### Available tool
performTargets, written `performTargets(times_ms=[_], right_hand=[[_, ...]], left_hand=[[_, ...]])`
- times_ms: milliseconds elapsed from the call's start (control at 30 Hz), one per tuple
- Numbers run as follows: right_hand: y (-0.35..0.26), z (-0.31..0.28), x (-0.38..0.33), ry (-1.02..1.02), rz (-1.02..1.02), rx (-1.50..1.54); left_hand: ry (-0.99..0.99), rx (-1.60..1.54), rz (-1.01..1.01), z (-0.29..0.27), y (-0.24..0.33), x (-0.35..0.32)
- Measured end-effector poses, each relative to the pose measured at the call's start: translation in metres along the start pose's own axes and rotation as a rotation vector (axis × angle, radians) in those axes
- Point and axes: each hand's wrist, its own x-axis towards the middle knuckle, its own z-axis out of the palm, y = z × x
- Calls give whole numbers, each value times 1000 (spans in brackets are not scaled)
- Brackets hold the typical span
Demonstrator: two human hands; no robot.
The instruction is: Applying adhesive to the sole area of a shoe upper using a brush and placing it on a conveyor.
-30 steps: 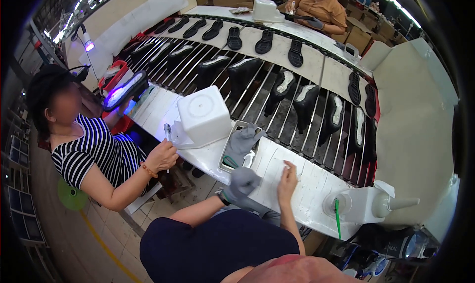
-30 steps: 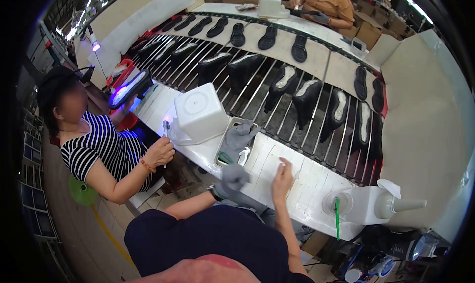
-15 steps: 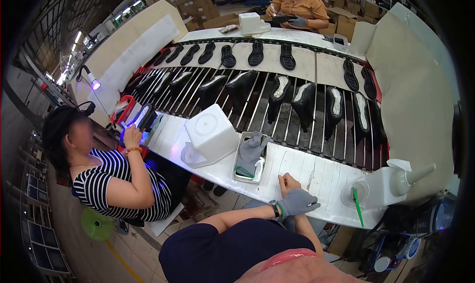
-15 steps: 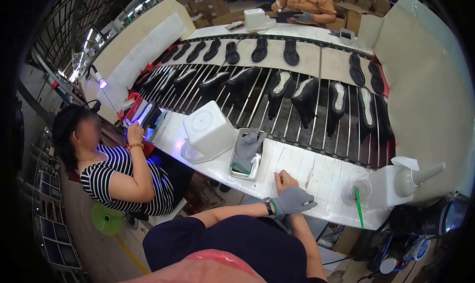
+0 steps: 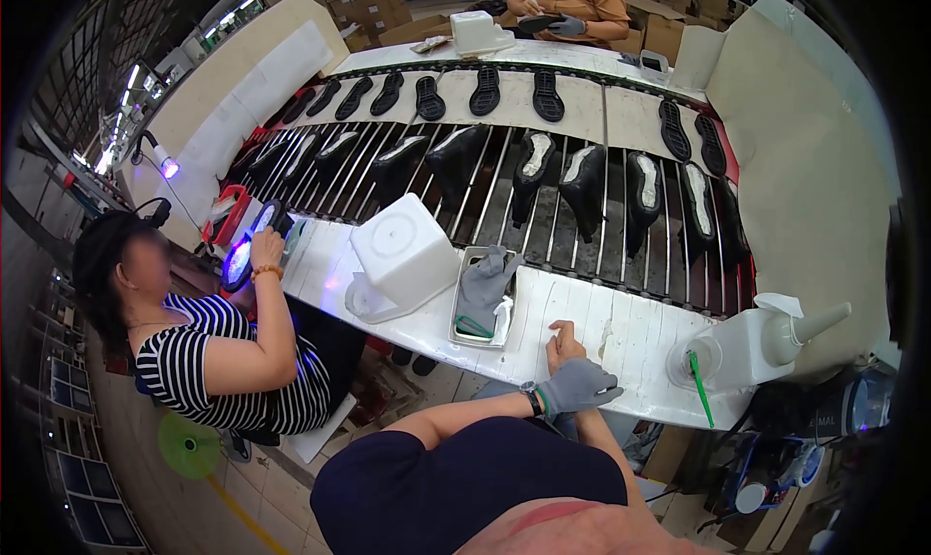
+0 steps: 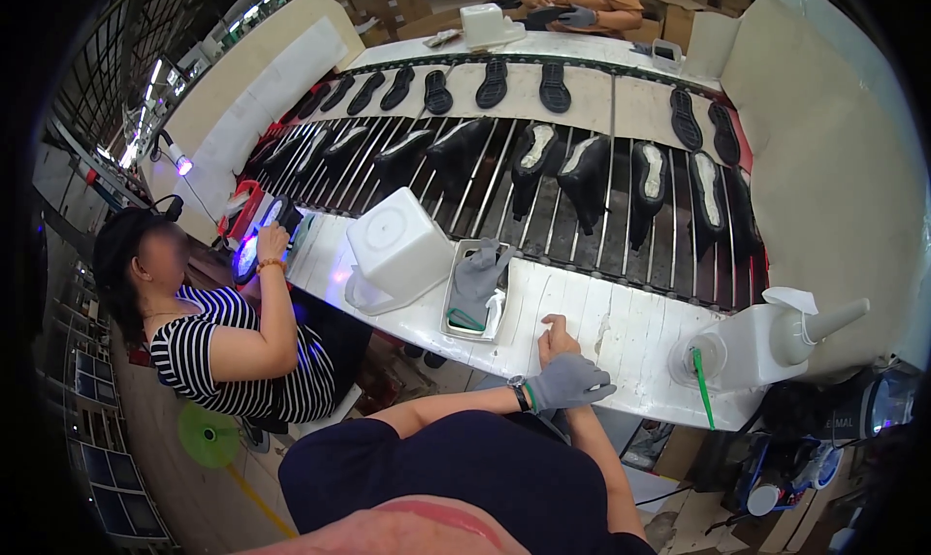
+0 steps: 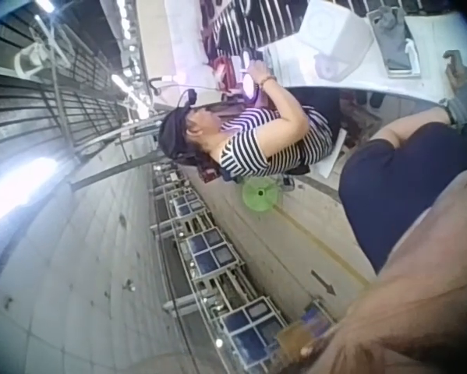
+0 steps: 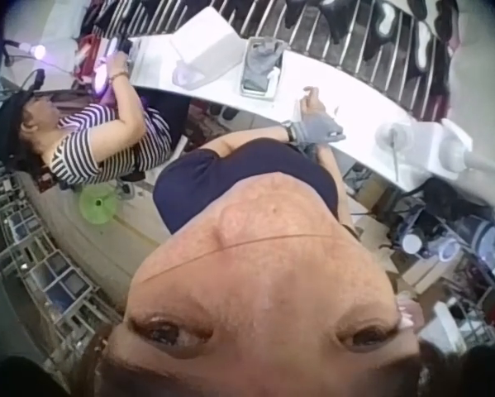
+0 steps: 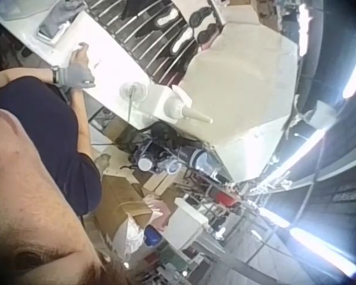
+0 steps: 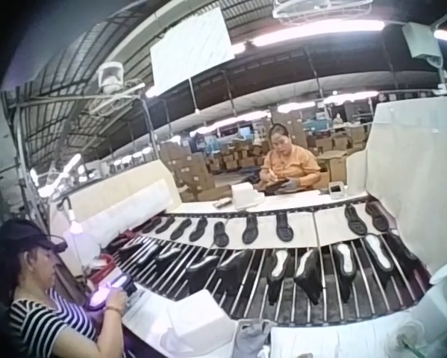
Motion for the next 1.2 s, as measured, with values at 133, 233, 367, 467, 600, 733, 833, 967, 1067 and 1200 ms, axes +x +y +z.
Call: performTargets(times_ms=[133,233,367,467,600,733,833,967,1067,1200], right_hand=[[-10,-9,0,-15,-16,-44],[-8,-9,0,-19,-22,-66],[-3,-7,1,-53,-6,-104],[19,3,2,108,-80,1],[20,6,3,95,-40,95],[21,5,2,76,-19,54],[20,1,3,58,-70,-42],[14,-1,2,14,-53,-85],[13,-3,1,36,-89,-86],[15,-2,3,26,-45,-57]], left_hand=[[-33,64,79,5,-5,-3],[-45,116,135,5,-6,-3],[-38,88,135,0,-4,-1],[-44,132,234,-7,2,7],[21,59,146,-5,2,8],[1,74,178,-9,4,8],[10,58,183,-9,4,7],[50,45,178,-11,6,7],[65,63,194,-7,0,8],[43,42,111,-4,2,7]])
